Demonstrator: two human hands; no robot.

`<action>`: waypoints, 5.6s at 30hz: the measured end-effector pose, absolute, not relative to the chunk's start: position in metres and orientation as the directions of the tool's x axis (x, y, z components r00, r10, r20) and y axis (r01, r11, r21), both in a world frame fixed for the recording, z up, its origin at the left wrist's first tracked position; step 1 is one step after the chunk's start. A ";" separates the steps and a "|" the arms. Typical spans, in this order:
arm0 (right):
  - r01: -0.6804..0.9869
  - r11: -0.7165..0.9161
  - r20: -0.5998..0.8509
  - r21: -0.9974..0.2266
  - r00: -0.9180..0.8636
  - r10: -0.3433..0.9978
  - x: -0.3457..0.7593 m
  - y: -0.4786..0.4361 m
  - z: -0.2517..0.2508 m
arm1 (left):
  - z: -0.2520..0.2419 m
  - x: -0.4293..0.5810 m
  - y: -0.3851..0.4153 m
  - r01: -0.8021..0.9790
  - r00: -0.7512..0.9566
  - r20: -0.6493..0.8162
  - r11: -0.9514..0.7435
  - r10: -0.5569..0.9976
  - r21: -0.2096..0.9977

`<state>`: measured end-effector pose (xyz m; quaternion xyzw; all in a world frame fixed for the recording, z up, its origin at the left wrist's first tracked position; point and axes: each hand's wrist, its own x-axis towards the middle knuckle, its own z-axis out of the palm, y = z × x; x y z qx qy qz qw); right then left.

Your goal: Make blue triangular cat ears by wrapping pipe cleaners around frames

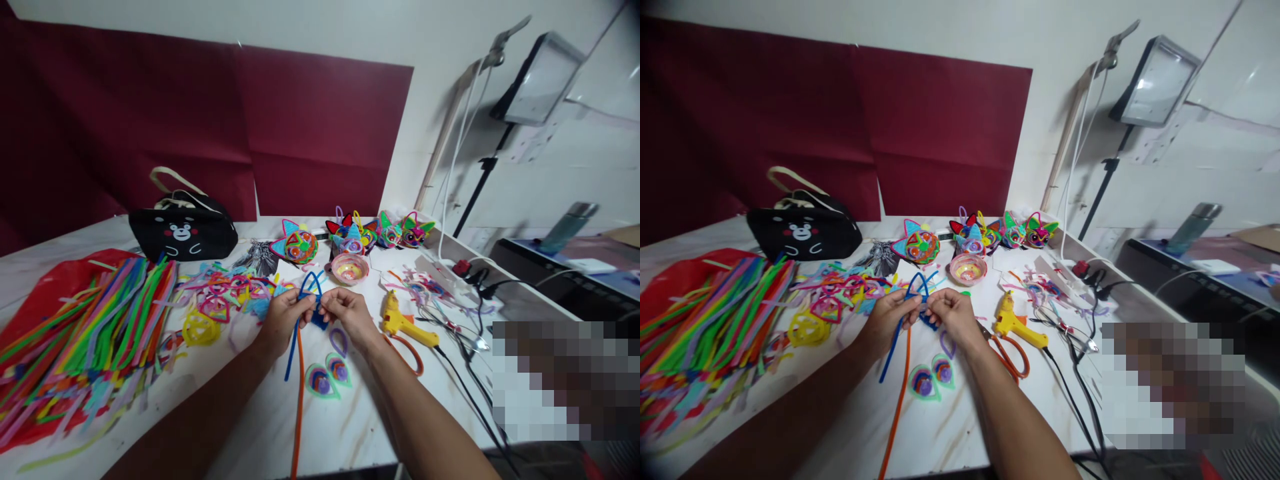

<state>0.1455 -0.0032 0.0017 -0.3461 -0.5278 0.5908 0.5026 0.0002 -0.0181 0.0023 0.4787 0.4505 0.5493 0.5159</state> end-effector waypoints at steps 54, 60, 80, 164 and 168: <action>-0.296 0.011 0.079 -0.955 -0.218 0.973 0.154 0.001 0.006 | -0.009 -0.009 -0.010 -0.277 0.112 0.125 -0.090 0.986 0.957; -0.209 0.115 0.151 -0.971 -0.167 0.974 0.153 0.001 0.007 | -0.002 -0.006 -0.013 -0.252 0.072 0.061 -0.041 0.996 0.967; -0.228 0.114 0.154 -0.967 -0.165 0.974 0.153 0.003 0.003 | 0.002 -0.003 -0.016 -0.259 0.052 -0.032 0.044 0.998 0.965; -0.440 0.123 0.161 -0.890 -0.050 0.986 0.158 0.001 0.007 | 0.012 -0.006 -0.019 -0.294 -0.023 0.036 -0.041 0.999 0.955; -0.468 0.080 0.127 -0.880 -0.070 0.989 0.157 0.000 0.010 | 0.013 -0.006 -0.020 -0.293 -0.012 0.041 -0.043 0.999 0.955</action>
